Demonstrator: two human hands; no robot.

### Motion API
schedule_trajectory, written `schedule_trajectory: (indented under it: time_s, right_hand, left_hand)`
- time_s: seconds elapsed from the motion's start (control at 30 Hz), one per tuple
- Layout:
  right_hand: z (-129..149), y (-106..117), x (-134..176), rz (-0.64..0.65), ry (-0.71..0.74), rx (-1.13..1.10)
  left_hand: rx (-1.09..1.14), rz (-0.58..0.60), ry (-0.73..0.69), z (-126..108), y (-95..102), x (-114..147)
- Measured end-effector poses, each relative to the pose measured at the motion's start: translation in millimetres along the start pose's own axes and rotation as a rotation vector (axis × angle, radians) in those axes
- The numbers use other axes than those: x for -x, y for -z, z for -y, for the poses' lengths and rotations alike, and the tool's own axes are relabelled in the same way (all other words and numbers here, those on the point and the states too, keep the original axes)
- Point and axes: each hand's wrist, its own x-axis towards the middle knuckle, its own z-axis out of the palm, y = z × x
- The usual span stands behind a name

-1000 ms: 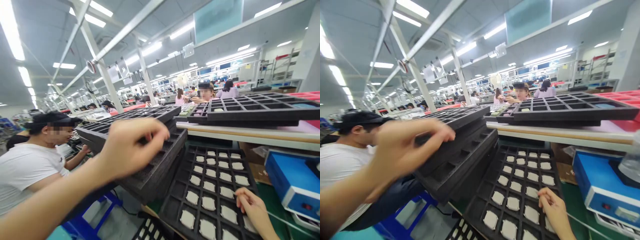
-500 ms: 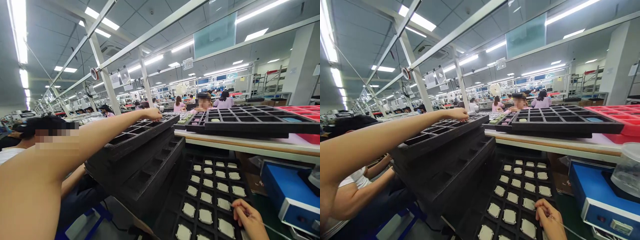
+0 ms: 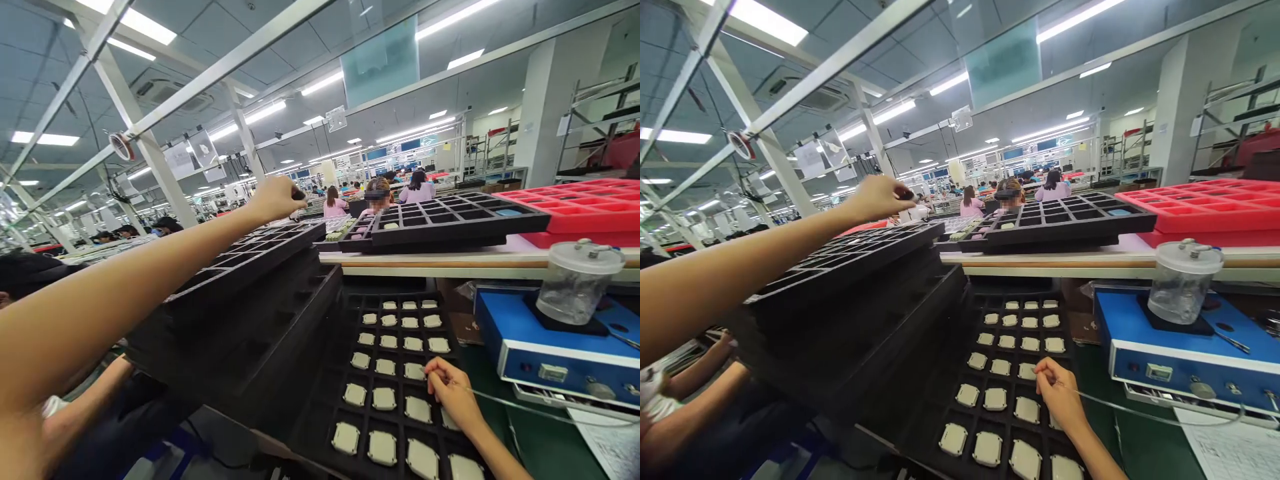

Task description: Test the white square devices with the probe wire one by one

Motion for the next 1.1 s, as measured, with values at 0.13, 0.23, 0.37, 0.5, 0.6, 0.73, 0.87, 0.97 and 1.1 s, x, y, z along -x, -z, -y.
schedule_trajectory:
  time_s: [0.13,0.23,0.37,0.5,0.6,0.73,0.87,0.97,1.1]
  right_hand:
    - [3,-2,0,-0.006,0.025,0.023]
    - [2,-3,0,0.011,0.026,-0.014]
    - [3,-4,0,0.035,-0.010,-0.152]
    - [6,-2,1,0.013,0.002,-0.211]
    - [6,0,1,0.002,0.010,-0.211]
    - [6,0,3,0.056,0.034,-0.164]
    - [9,1,7,0.056,0.041,-0.123]
    - [11,1,8,0.038,0.036,-0.103]
    - [12,-1,7,0.030,0.044,-0.094]
  left_hand:
    - [0.528,-0.198,-0.247,-5,2.1,135]
    - [0.712,0.031,-0.395,-8,-44.2,222]
    - [1.203,0.613,-0.263,-45,-143.8,243]
    - [1.725,0.391,0.064,-110,-241.5,202]
    - [1.919,0.298,0.233,-141,-300.2,181]
    - [1.969,0.442,0.318,-145,-346.7,178]
    - [1.976,0.562,0.321,-137,-353.6,182]
    - [1.967,0.583,0.318,-137,-349.4,183]
    - [1.964,0.581,0.305,-137,-346.9,184]
